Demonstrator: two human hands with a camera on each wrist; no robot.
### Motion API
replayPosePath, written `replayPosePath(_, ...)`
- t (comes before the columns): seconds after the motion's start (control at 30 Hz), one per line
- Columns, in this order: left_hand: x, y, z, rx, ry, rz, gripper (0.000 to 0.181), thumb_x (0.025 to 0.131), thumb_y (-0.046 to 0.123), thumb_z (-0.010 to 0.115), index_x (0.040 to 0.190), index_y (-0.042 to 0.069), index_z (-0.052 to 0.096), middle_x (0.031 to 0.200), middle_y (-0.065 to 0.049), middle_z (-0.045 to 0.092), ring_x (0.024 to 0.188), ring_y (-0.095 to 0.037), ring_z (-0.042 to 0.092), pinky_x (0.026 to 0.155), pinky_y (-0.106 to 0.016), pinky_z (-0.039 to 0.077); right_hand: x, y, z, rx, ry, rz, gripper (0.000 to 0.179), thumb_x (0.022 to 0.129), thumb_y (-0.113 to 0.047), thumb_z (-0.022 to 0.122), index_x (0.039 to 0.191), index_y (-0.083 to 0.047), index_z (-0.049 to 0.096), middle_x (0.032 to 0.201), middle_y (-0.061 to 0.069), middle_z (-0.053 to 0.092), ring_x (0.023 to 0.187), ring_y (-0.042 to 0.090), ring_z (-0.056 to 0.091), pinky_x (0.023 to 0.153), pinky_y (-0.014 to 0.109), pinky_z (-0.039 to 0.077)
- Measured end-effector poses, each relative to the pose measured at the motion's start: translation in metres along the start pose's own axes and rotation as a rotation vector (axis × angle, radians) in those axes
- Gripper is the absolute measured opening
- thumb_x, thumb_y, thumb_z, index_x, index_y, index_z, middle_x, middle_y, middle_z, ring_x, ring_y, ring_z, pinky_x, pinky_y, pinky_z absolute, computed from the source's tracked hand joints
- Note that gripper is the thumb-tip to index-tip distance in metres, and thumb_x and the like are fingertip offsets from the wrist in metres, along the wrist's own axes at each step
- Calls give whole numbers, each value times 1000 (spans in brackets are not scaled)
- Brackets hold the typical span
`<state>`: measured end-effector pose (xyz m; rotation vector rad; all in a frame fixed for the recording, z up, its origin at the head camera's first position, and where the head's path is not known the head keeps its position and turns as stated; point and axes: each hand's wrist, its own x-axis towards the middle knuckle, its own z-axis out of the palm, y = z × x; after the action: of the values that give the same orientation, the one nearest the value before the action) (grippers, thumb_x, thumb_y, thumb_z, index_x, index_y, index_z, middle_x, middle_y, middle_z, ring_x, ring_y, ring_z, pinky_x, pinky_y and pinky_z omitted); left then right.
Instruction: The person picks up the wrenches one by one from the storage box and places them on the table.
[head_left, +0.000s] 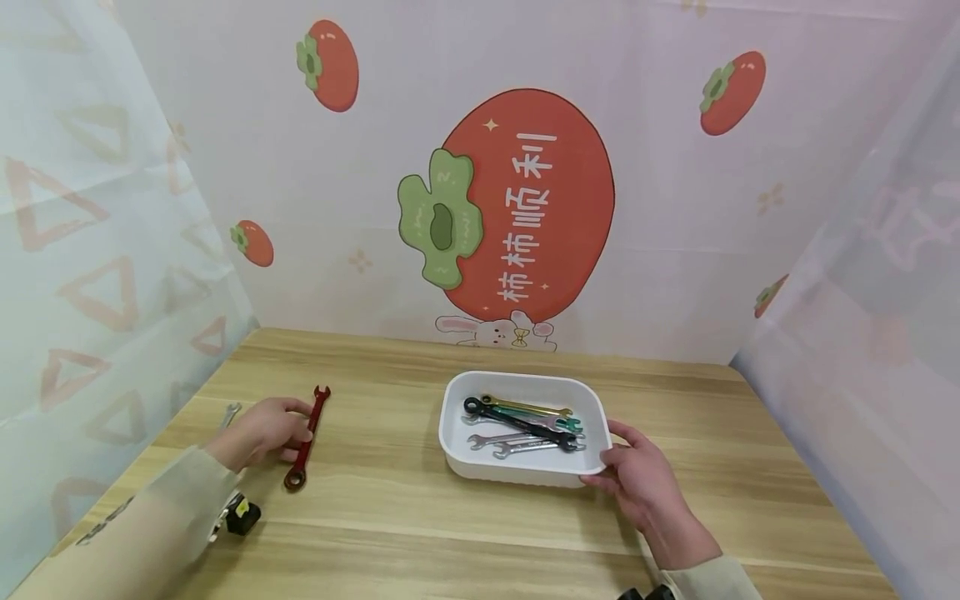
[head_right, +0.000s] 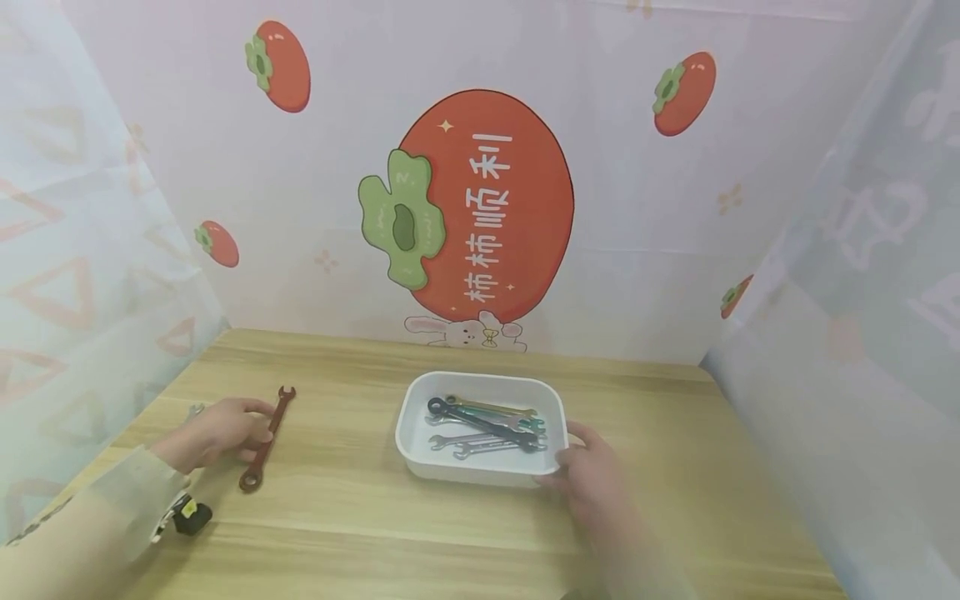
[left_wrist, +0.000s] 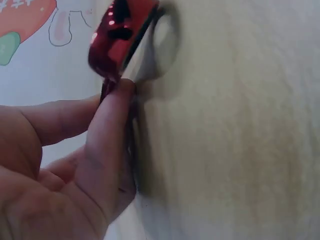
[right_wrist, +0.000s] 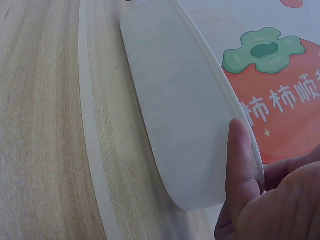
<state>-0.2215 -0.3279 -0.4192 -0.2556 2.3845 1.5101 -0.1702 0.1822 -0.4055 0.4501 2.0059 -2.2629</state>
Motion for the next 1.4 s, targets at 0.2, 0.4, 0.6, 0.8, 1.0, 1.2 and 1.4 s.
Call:
replayPosePath(0.2, -6, -1, -4, 58, 30, -30, 46, 90, -9, 60, 132, -13, 45, 91, -17, 62, 74, -25, 62, 63, -38, 57, 0, 2, 0, 17, -16, -11, 58, 94, 13, 39, 150, 1, 32, 135, 36, 44, 91, 37, 66, 69, 41, 60)
replayPosePath(0.4, -9, 1, -7, 118, 43, -31, 28, 88, -7, 64, 114, -11, 54, 89, -16, 60, 73, -24, 60, 61, -36, 56, 0, 1, 0, 19, -14, -12, 58, 94, 12, 39, 150, 1, 32, 136, 35, 43, 92, 37, 66, 69, 41, 60)
replayPosePath(0.6, -11, 3, -9, 191, 65, -30, 18, 85, -6, 66, 101, -8, 59, 84, -14, 58, 66, -23, 59, 57, -34, 56, 1, 1, 0, 18, -11, -10, 58, 94, 12, 39, 150, 1, 33, 136, 35, 43, 92, 37, 66, 69, 42, 60)
replayPosePath(0.8, -17, 8, -9, 266, 65, -25, 15, 84, -5, 67, 97, -7, 60, 81, -13, 59, 62, -21, 57, 55, -33, 55, 2, 3, 0, 25, -15, -17, 58, 93, 13, 40, 150, 3, 32, 134, 36, 45, 89, 36, 67, 67, 41, 60)
replayPosePath(1.0, -19, 8, -9, 338, 55, -2, 11, 85, -6, 67, 90, -5, 57, 71, -15, 59, 55, -20, 58, 52, -33, 55, 0, 1, 0, 15, -10, -16, 58, 93, 13, 39, 149, 2, 33, 135, 36, 44, 90, 36, 67, 68, 41, 60)
replayPosePath(1.2, -17, 4, -10, 235, 52, -13, 24, 100, 16, 59, 90, -6, 59, 73, -13, 58, 57, -21, 59, 54, -35, 56, 1, 1, 0, 15, -8, -10, 58, 93, 13, 40, 150, 0, 33, 135, 35, 44, 92, 37, 66, 69, 42, 60)
replayPosePath(1.4, -18, 0, -14, -212, -97, -68, 104, 95, 74, 17, 128, -20, 47, 103, -23, 66, 88, -35, 68, 78, -44, 57, 0, 0, 0, 19, -10, -6, 59, 93, 13, 40, 150, 1, 33, 136, 35, 43, 92, 37, 66, 69, 42, 60)
